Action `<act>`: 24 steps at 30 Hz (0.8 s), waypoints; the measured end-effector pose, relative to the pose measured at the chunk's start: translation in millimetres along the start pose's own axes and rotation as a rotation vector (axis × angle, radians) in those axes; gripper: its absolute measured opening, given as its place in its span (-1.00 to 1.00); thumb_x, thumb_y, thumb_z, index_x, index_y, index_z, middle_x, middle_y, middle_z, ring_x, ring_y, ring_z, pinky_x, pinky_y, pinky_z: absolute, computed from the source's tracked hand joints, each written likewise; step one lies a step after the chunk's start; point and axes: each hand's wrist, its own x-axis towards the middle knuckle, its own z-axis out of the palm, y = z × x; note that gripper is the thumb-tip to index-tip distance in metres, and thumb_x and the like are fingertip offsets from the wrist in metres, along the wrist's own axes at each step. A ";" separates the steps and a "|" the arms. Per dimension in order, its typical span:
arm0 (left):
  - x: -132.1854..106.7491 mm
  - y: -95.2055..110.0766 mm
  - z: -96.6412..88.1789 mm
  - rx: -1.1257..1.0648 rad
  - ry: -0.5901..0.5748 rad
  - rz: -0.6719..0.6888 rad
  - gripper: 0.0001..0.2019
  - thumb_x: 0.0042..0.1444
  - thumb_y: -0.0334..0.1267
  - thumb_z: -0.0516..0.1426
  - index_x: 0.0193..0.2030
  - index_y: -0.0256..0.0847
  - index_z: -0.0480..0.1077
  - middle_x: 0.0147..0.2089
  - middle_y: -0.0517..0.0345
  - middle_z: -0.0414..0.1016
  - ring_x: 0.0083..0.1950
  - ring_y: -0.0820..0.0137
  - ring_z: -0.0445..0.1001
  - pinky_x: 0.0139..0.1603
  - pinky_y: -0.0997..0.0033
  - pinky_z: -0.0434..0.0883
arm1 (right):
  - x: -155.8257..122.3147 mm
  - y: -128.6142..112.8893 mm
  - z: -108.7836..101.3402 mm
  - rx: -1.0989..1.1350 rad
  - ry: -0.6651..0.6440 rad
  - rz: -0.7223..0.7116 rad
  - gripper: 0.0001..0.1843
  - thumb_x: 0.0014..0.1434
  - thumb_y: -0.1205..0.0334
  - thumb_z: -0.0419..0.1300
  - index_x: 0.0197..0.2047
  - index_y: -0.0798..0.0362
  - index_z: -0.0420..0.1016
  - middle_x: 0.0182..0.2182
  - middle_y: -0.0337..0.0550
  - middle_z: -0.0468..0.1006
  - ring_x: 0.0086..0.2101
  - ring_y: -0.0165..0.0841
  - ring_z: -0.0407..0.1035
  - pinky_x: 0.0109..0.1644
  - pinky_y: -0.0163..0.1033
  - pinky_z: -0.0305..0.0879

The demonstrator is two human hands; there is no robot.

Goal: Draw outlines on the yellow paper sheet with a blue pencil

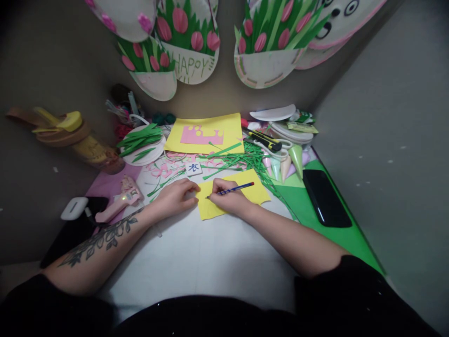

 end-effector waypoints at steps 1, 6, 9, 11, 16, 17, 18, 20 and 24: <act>0.0 0.2 -0.2 0.001 0.000 0.001 -0.71 0.04 -0.18 0.07 -0.07 -0.11 0.40 -0.12 0.13 0.44 -0.08 0.28 0.41 -0.08 0.34 0.34 | -0.1 -0.1 -0.2 0.000 -0.005 0.000 -0.84 -0.11 0.30 0.18 -0.59 0.05 0.23 -0.63 -0.34 0.26 -0.55 -0.49 0.12 -0.49 -0.36 0.04; 0.0 1.1 -0.9 0.005 -0.011 -0.015 -0.70 0.04 -0.19 0.07 -0.07 -0.11 0.40 -0.11 0.12 0.44 -0.06 0.27 0.40 -0.07 0.34 0.34 | -0.3 -0.6 -0.4 0.004 0.005 0.008 -0.84 -0.10 0.30 0.18 -0.59 0.05 0.24 -0.63 -0.33 0.27 -0.55 -0.48 0.13 -0.50 -0.37 0.03; 0.0 0.9 -0.7 0.006 -0.009 -0.012 -0.70 0.04 -0.19 0.07 -0.07 -0.11 0.40 -0.10 0.12 0.44 -0.06 0.28 0.40 -0.07 0.34 0.34 | 0.0 -0.8 -0.3 0.004 0.002 0.003 -0.85 -0.10 0.30 0.17 -0.59 0.05 0.24 -0.63 -0.33 0.27 -0.55 -0.49 0.12 -0.49 -0.37 0.03; 0.0 0.6 -0.3 0.008 -0.004 -0.008 -0.71 0.04 -0.19 0.07 -0.07 -0.11 0.40 -0.11 0.12 0.44 -0.07 0.28 0.41 -0.08 0.34 0.34 | 0.1 -1.1 -0.3 0.006 -0.007 0.000 -0.85 -0.11 0.31 0.17 -0.59 0.05 0.23 -0.63 -0.34 0.27 -0.55 -0.49 0.12 -0.49 -0.37 0.04; -0.1 0.4 0.1 0.014 -0.001 0.002 -0.71 0.05 -0.20 0.07 -0.07 -0.11 0.39 -0.12 0.12 0.44 -0.08 0.28 0.41 -0.09 0.35 0.34 | -0.2 -1.1 -0.1 0.002 0.006 0.005 -0.85 -0.11 0.31 0.17 -0.59 0.05 0.23 -0.64 -0.35 0.25 -0.56 -0.49 0.10 -0.49 -0.36 0.02; -0.1 0.5 -0.1 0.016 -0.001 0.002 -0.71 0.05 -0.20 0.06 -0.07 -0.11 0.39 -0.12 0.12 0.44 -0.08 0.28 0.41 -0.10 0.35 0.34 | -0.2 -0.8 -0.1 0.004 0.003 0.008 -0.84 -0.11 0.31 0.17 -0.59 0.05 0.23 -0.64 -0.35 0.25 -0.56 -0.49 0.10 -0.49 -0.36 0.02; 0.0 0.7 -0.4 0.017 -0.002 0.002 -0.71 0.05 -0.20 0.06 -0.07 -0.11 0.39 -0.12 0.12 0.44 -0.08 0.28 0.41 -0.10 0.35 0.34 | -0.1 -0.4 -0.1 0.010 -0.004 0.011 -0.84 -0.11 0.31 0.17 -0.60 0.06 0.22 -0.64 -0.35 0.25 -0.56 -0.49 0.11 -0.49 -0.36 0.02; 0.1 1.2 -0.9 0.016 -0.008 -0.004 -0.71 0.05 -0.20 0.06 -0.07 -0.11 0.40 -0.12 0.12 0.44 -0.08 0.28 0.41 -0.10 0.35 0.34 | 0.6 0.2 -0.5 0.031 -0.008 0.020 -0.83 -0.12 0.30 0.18 -0.60 0.06 0.22 -0.64 -0.34 0.25 -0.55 -0.49 0.11 -0.49 -0.36 0.02; 0.4 1.9 -2.0 0.008 -0.021 -0.015 -0.71 0.04 -0.20 0.06 -0.07 -0.11 0.40 -0.11 0.12 0.44 -0.08 0.28 0.41 -0.08 0.34 0.34 | 4.3 -0.7 -2.7 0.050 -0.005 0.039 -0.84 -0.12 0.27 0.19 -0.58 0.06 0.25 -0.64 -0.34 0.26 -0.56 -0.49 0.12 -0.50 -0.36 0.03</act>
